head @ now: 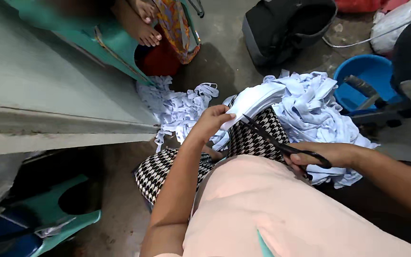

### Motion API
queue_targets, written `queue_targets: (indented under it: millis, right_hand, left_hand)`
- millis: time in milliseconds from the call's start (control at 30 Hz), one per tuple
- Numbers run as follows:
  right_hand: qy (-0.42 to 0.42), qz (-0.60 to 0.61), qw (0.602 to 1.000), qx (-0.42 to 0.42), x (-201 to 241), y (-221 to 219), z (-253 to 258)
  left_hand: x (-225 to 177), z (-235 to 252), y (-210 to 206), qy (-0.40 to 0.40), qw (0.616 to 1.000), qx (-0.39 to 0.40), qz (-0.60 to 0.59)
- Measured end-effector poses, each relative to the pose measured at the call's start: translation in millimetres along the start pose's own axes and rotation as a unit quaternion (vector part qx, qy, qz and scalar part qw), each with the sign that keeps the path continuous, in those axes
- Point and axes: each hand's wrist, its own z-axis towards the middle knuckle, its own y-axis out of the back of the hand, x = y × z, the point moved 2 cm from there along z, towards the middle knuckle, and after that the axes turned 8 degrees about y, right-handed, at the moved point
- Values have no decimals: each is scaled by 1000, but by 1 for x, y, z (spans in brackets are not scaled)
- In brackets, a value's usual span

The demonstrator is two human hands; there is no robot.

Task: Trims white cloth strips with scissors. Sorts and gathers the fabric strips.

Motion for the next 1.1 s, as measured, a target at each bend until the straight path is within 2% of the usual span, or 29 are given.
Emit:
queue_targets:
  millis: [267, 600, 800, 933, 1100]
  right_hand:
    - [2, 19, 995, -101, 11, -21, 33]
    - [23, 8, 979, -203, 9, -23, 35]
    - [4, -20, 981, -191, -1, -18, 29]
    - [70, -111, 964, -230, 9, -11, 25]
    - [227, -219, 882, -350, 73, 2, 42]
  left_hand:
    - [5, 1, -4, -2, 1000, 3, 2]
    - [9, 4, -3, -2, 1000, -4, 3]
    - [13, 6, 1, -8, 1000, -13, 9]
    - [9, -6, 8, -36, 999, 10, -4]
    - [-26, -28, 4, -151, 986, 64, 5]
